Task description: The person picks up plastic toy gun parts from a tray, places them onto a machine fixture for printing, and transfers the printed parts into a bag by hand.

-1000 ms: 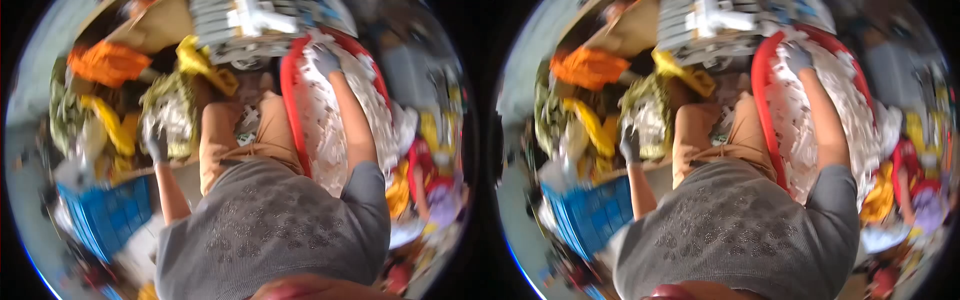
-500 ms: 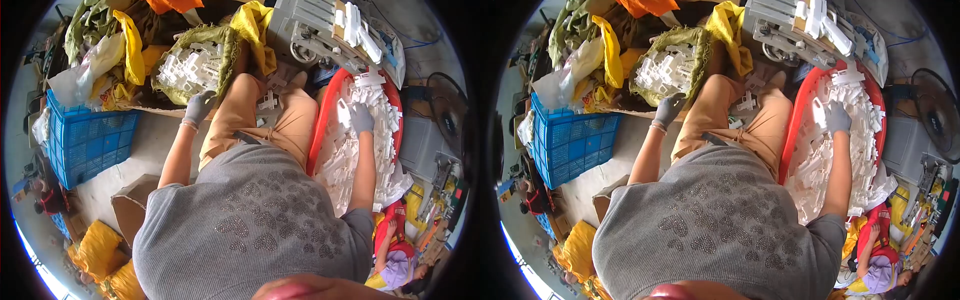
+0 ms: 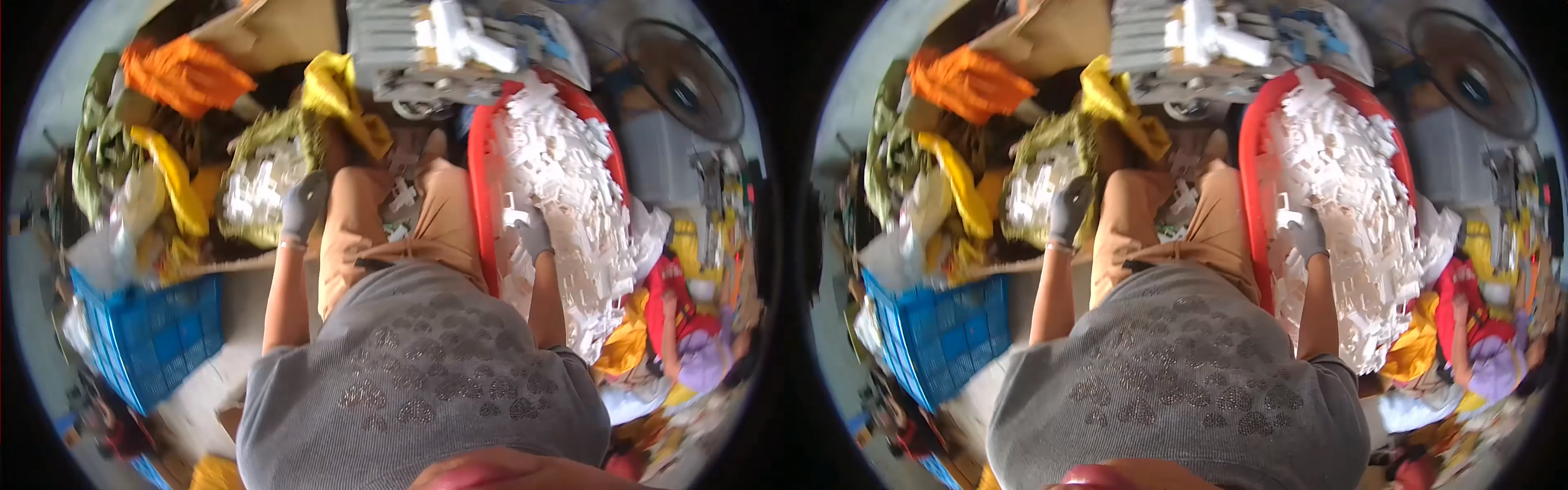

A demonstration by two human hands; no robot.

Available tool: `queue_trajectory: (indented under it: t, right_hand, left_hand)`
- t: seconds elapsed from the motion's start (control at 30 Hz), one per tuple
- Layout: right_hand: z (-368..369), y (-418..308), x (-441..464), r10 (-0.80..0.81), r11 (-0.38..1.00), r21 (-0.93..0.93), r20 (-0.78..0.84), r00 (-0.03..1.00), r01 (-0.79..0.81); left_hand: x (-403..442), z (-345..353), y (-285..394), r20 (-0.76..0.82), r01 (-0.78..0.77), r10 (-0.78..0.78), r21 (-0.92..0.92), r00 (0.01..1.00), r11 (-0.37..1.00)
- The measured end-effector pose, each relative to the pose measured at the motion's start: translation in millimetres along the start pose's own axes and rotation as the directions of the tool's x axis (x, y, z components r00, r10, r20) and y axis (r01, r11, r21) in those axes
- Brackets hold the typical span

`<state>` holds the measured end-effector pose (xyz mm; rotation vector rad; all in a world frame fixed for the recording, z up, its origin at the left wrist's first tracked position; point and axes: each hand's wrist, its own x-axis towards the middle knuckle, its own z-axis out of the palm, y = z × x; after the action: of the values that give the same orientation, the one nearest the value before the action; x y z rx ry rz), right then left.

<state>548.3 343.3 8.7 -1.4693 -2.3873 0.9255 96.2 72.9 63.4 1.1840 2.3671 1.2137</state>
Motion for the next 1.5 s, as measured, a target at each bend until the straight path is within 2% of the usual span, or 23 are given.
queue_trajectory:
  t: [0.1,0.13,0.17,0.23,0.3,0.37,0.43,0.47,0.57,0.6,0.7,0.8,0.83,0.9,1.07,1.1,1.13,1.17,1.23,1.3,1.33,1.4,1.5]
  right_hand:
    - [-20.1,-32.2,-3.5,0.09,0.995,-0.039,0.028,0.995,-0.089]
    - [-22.7,-31.5,-2.1,0.068,0.994,-0.092,0.111,0.991,-0.058]
    - [-25.0,-31.3,-2.4,0.047,0.99,-0.142,0.199,0.979,-0.019]
    - [-33.4,-34.8,-5.7,0.048,0.99,-0.141,0.198,0.979,-0.02]
    - [-37.7,-34.1,-8.2,-0.027,0.998,-0.051,0.003,1.0,0.027]
    - [-49.2,-43.2,-12.6,-0.008,0.997,0.082,-0.049,0.999,0.012]
    - [-57.2,-47.2,-14.7,0.077,0.93,0.366,-0.092,0.993,-0.038]
    - [-57.1,-47.4,-15.9,0.08,0.928,0.37,-0.1,0.992,-0.037]
    - [-56.7,-55.6,-22.3,0.18,0.659,0.748,-0.047,0.983,-0.085]
    - [-56.9,-62.6,-26.1,0.159,0.585,0.81,-0.072,0.985,-0.035]
    - [-55.8,-74.3,-31.3,0.188,0.48,0.877,-0.109,0.976,0.005]
    - [-59.7,-87.6,-33.3,0.215,0.381,0.924,-0.115,0.97,0.025]
    - [-60.3,-86.3,-32.2,0.214,0.384,0.923,-0.12,0.97,0.029]
    - [-62.8,-85.7,-30.1,0.132,0.18,0.982,-0.078,0.988,0.054]
    - [-84.8,-129.2,-2.3,0.087,0.043,0.981,-0.192,0.978,0.189]
    - [-93.2,-146.3,5.6,0.072,-0.011,0.975,-0.219,0.973,0.221]
    - [-103.5,-165.7,12.5,0.005,0.019,0.972,-0.236,0.972,0.236]
    - [-111.4,-183.2,22.0,-0.063,0.047,0.966,-0.251,0.966,0.254]
    - [-116.1,-204.6,50.6,-0.192,0.177,0.936,-0.271,0.943,0.305]
    - [-128.5,-239.1,70.3,-0.314,0.345,0.89,-0.19,0.93,0.299]
    - [-129.0,-252.2,82.4,-0.311,0.342,0.891,-0.192,0.931,0.298]
    - [-126.1,-274.2,106.2,-0.402,0.522,0.777,-0.139,0.905,0.351]
    - [-113.2,-288.0,139.6,-0.409,0.63,0.659,-0.167,0.897,0.41]
  left_hand:
    - [31.9,-13.5,35.5,-0.015,-0.027,0.027,-0.047,1.0,0.999]
    - [41.9,-22.1,60.4,-0.013,-0.026,0.026,-0.029,1.0,0.999]
    - [53.3,-27.8,76.6,-0.035,-0.079,0.08,0.026,0.996,0.997]
    - [78.7,-31.9,95.2,-0.085,-0.251,0.25,-0.006,0.965,0.968]
    - [98.0,-37.1,121.2,-0.095,-0.289,0.289,0.017,0.952,0.957]
    - [112.9,-39.8,151.4,-0.128,-0.389,0.386,-0.006,0.914,0.921]
    - [127.8,-37.2,171.5,-0.12,-0.428,0.425,0.003,0.897,0.904]
    - [133.3,-36.2,184.3,-0.105,-0.434,0.436,0.041,0.894,0.9]
    - [152.6,-31.4,205.8,-0.076,-0.478,0.479,0.043,0.874,0.878]
    - [158.5,-28.4,213.1,-0.046,-0.514,0.517,0.07,0.855,0.855]
    - [180.6,-16.8,223.6,-0.013,-0.569,0.571,0.071,0.821,0.819]
    - [197.3,-7.9,233.8,0.236,-0.506,0.482,0.048,0.843,0.861]
    - [199.8,-7.7,234.9,0.233,-0.508,0.486,0.045,0.843,0.86]
    - [204.3,-7.2,237.3,0.271,-0.494,0.479,-0.016,0.835,0.869]
    - [199.2,-9.2,231.8,0.189,-0.443,0.441,-0.034,0.877,0.896]
    - [194.4,-13.4,230.8,0.084,-0.498,0.497,-0.017,0.864,0.867]
    - [188.9,-17.7,228.0,-0.021,-0.548,0.548,0.007,0.836,0.837]
    - [182.7,-22.2,218.6,-0.057,-0.52,0.517,-0.075,0.854,0.851]
    - [162.4,-35.4,197.7,-0.128,-0.452,0.443,-0.054,0.887,0.89]
    - [140.6,-44.6,158.7,-0.181,-0.348,0.309,-0.252,0.934,0.903]
    - [125.4,-53.3,144.2,-0.223,-0.318,0.278,-0.167,0.934,0.933]
    - [95.1,-71.5,108.3,-0.303,-0.23,0.219,-0.002,0.927,0.973]
    - [54.1,-92.5,47.1,-0.376,-0.045,0.095,0.139,0.922,0.989]
